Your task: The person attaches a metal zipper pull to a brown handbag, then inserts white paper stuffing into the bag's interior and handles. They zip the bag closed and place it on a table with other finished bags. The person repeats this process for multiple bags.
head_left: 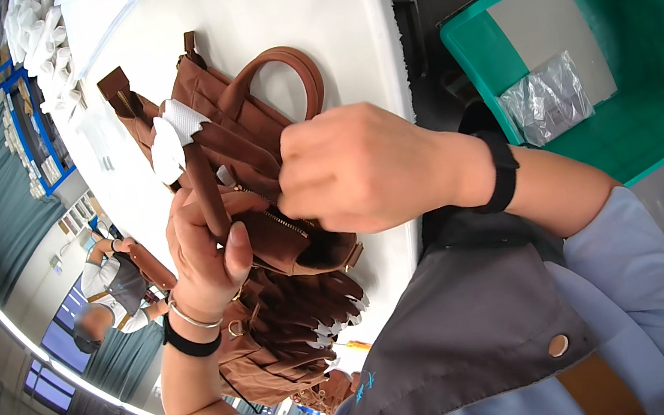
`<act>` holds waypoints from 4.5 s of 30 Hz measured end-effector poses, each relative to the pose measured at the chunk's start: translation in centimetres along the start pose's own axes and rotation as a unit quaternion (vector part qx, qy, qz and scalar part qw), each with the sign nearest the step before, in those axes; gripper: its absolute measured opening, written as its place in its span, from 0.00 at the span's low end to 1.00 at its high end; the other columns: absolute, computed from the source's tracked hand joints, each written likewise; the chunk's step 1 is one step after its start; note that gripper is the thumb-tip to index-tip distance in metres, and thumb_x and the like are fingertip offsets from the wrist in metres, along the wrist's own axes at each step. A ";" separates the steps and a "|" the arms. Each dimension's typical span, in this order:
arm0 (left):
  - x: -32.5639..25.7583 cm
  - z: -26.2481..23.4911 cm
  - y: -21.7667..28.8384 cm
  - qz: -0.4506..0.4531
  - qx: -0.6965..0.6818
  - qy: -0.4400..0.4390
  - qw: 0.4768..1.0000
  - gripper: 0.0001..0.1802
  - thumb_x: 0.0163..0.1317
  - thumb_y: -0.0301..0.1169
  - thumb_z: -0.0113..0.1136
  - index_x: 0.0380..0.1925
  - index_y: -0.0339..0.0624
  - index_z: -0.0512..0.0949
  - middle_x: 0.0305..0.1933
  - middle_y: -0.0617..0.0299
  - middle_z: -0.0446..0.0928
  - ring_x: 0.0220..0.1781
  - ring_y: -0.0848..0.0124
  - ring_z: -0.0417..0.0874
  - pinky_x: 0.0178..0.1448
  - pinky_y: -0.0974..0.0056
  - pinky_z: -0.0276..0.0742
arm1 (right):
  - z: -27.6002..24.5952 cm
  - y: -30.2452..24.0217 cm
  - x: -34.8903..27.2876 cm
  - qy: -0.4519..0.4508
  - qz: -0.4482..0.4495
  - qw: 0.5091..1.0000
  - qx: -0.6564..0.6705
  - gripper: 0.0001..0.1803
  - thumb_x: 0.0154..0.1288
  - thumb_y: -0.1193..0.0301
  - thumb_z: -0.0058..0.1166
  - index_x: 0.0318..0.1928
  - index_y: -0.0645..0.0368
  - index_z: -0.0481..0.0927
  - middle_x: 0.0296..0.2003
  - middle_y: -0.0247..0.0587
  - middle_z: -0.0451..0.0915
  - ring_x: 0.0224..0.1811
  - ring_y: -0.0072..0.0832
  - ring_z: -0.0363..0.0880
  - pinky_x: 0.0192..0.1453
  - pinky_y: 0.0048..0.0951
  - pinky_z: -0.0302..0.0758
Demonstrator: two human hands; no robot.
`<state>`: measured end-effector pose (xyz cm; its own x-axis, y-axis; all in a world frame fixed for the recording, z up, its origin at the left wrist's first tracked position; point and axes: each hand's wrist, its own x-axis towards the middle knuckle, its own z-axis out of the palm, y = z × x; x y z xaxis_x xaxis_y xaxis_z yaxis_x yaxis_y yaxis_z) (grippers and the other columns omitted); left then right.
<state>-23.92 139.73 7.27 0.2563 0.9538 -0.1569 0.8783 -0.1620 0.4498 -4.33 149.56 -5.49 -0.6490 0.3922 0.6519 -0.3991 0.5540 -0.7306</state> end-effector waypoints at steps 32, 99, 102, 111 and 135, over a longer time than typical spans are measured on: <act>0.1 -3.1 -0.5 -0.026 -0.095 -0.069 0.993 0.13 0.62 0.35 0.52 0.24 0.38 0.68 0.21 0.57 0.68 0.22 0.58 0.68 0.28 0.57 0.65 | 3.5 -2.1 2.5 -0.183 -0.075 0.979 0.049 0.07 0.55 0.75 0.54 0.23 0.64 0.82 0.23 0.37 0.79 0.34 0.35 0.80 0.37 0.34 0.76; 1.8 2.7 -12.6 -0.330 0.109 0.125 0.929 0.30 0.73 0.48 0.47 0.64 0.35 0.66 0.60 0.46 0.76 0.64 0.49 0.73 0.69 0.49 0.64 | 4.9 6.7 0.2 -0.013 0.337 0.939 0.063 0.08 0.67 0.73 0.52 0.45 0.63 0.74 0.42 0.44 0.75 0.45 0.42 0.74 0.51 0.40 0.72; 2.3 2.1 -12.9 -0.388 0.106 0.093 0.911 0.30 0.73 0.48 0.47 0.62 0.34 0.69 0.52 0.45 0.80 0.57 0.48 0.79 0.63 0.48 0.70 | 4.7 6.7 0.0 0.009 0.342 0.935 0.098 0.09 0.65 0.74 0.52 0.44 0.64 0.75 0.40 0.46 0.75 0.44 0.44 0.74 0.49 0.41 0.72; 2.6 1.3 -16.8 -0.413 0.032 0.058 0.908 0.24 0.72 0.47 0.48 0.44 0.35 0.82 0.45 0.43 0.82 0.49 0.47 0.82 0.56 0.50 0.76 | 4.6 9.1 -1.1 -0.086 0.244 0.965 -0.044 0.07 0.64 0.73 0.48 0.33 0.64 0.69 0.33 0.51 0.72 0.39 0.50 0.72 0.43 0.45 0.69; 1.2 2.7 -18.3 -0.376 0.086 0.149 0.911 0.16 0.70 0.38 0.55 0.33 0.34 0.77 0.38 0.42 0.81 0.43 0.45 0.81 0.48 0.50 0.76 | 0.2 3.2 -1.5 -0.225 -0.009 0.973 0.043 0.07 0.47 0.75 0.61 0.30 0.55 0.79 0.29 0.29 0.72 0.37 0.30 0.73 0.42 0.34 0.71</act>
<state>-38.58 143.17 -3.56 -0.5413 0.8341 -0.1064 0.8174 0.5516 0.1659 -4.77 150.63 -8.82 -0.8521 0.0104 0.5233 -0.4529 0.4865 -0.7471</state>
